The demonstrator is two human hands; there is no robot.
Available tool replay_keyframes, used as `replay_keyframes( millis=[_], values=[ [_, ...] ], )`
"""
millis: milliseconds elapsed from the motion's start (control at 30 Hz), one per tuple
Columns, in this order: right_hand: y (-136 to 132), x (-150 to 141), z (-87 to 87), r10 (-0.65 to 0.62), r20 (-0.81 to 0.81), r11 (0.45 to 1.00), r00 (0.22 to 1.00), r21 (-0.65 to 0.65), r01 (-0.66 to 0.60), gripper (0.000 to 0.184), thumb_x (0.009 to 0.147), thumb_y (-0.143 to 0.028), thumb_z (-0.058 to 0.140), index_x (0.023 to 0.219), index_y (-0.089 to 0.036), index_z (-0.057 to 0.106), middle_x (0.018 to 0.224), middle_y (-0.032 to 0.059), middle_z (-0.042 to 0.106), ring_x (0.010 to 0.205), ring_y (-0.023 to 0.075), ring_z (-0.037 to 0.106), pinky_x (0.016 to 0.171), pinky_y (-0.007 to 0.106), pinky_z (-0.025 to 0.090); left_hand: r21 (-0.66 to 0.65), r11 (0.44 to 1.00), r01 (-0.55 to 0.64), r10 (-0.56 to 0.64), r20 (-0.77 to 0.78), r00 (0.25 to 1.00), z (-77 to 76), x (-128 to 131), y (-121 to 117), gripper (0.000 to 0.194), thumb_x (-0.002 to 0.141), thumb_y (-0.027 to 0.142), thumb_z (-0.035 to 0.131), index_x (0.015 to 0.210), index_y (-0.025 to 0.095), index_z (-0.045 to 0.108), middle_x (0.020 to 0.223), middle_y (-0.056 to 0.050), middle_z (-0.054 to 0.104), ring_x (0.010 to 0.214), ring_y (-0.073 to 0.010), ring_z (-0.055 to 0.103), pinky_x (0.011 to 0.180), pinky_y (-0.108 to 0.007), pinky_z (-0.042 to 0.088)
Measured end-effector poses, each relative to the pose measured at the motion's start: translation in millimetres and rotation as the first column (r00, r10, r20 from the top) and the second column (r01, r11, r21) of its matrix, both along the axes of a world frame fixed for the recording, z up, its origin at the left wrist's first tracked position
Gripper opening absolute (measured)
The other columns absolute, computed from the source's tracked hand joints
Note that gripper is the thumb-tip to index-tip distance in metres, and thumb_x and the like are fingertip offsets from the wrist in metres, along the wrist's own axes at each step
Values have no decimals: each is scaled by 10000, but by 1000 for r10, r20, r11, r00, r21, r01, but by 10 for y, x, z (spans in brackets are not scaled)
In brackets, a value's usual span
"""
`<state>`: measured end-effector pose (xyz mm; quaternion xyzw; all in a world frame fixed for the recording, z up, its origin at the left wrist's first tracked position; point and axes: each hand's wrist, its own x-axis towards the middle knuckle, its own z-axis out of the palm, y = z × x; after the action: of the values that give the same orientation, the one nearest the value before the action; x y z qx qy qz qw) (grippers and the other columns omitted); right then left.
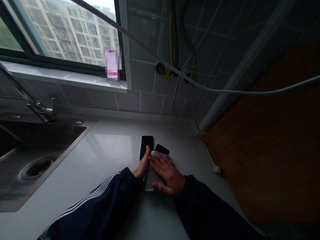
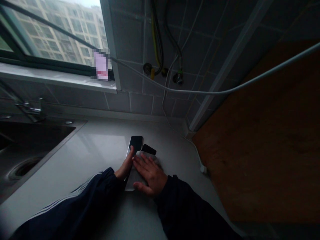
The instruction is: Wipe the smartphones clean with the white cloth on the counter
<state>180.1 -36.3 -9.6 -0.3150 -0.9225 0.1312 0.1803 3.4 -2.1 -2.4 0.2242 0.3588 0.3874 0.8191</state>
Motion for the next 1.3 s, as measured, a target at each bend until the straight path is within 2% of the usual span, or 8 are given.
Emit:
replay_keyframes(
  millis=[133, 267, 533, 700, 767, 933, 1167, 1300],
  values=[
    [126, 81, -90, -91, -79, 995, 993, 36, 94, 745, 1047, -639, 281, 1648, -208, 201, 1694, 96, 258, 1585, 291, 181, 1251, 567, 281, 10, 998, 63, -62, -22, 998, 36, 39, 8, 842, 959, 734, 341, 1325, 47, 662, 1096, -201, 776, 1051, -299, 744, 954, -360, 534],
    [215, 146, -138, -169, -101, 984, 980, 32, 173, 763, 1047, -652, 225, 1642, -176, 223, 1684, 133, 273, 1581, 314, 185, 1240, 606, 282, 37, 993, 115, -114, -22, 993, 99, 80, 1, 816, 976, 712, 318, 1332, 68, 668, 1078, -181, 785, 1048, -293, 743, 912, -329, 539],
    [39, 31, -20, 46, -72, 998, 996, 45, -42, 827, 1015, -709, 280, 1638, -167, 243, 1675, 121, 306, 1584, 295, 183, 1266, 544, 251, -41, 999, -11, 8, -54, 998, 76, 65, -12, 756, 985, 674, 374, 1355, 72, 644, 1084, -171, 786, 1145, -272, 715, 1110, -352, 452],
    [141, 109, -97, -96, -122, 989, 988, 102, 109, 772, 1044, -651, 253, 1649, -176, 190, 1689, 128, 263, 1585, 303, 176, 1248, 570, 281, 88, 994, 71, -81, 108, 991, 53, 94, -1, 715, 1027, 615, 298, 1462, 113, 563, 1280, -160, 724, 1260, -267, 652, 1161, -377, 403],
    [195, 154, -121, -156, -132, 978, 979, 116, 172, 755, 1051, -621, 290, 1653, -184, 161, 1696, 132, 240, 1586, 306, 166, 1245, 585, 275, 140, 986, 94, -118, 167, 979, 36, 112, 2, 696, 1023, 613, 332, 1523, 158, 497, 1365, -137, 681, 1318, -265, 607, 1193, -377, 359],
    [262, 205, -120, -202, -120, 974, 972, 80, 212, 780, 1042, -602, 375, 1656, -188, 131, 1700, 146, 210, 1585, 306, 164, 1229, 579, 309, 146, 983, 112, -141, 209, 968, 37, 134, -10, 725, 1003, 632, 384, 1582, 196, 405, 1436, -133, 631, 1338, -271, 590, 1209, -379, 329],
    [105, 101, 52, 63, -159, 995, 985, -61, -74, 894, 961, -748, 414, 1610, -140, 322, 1653, 163, 324, 1570, 316, 217, 1260, 581, 207, -1, 1000, -21, 21, -57, 998, 191, 60, -11, 760, 1026, 632, 232, 1446, 102, 578, 1167, -156, 768, 1198, -259, 685, 1107, -352, 450],
    [0, 50, 129, 134, -226, 984, 965, -82, -156, 749, 977, -697, 452, 1522, -184, 495, 1573, 137, 478, 1535, 294, 325, 1248, 565, 259, 37, 999, -39, 39, -11, 999, 178, 56, -11, 796, 1008, 675, 204, 1433, 125, 591, 1063, -131, 792, 1112, -266, 722, 1005, -339, 519]
  ],
)
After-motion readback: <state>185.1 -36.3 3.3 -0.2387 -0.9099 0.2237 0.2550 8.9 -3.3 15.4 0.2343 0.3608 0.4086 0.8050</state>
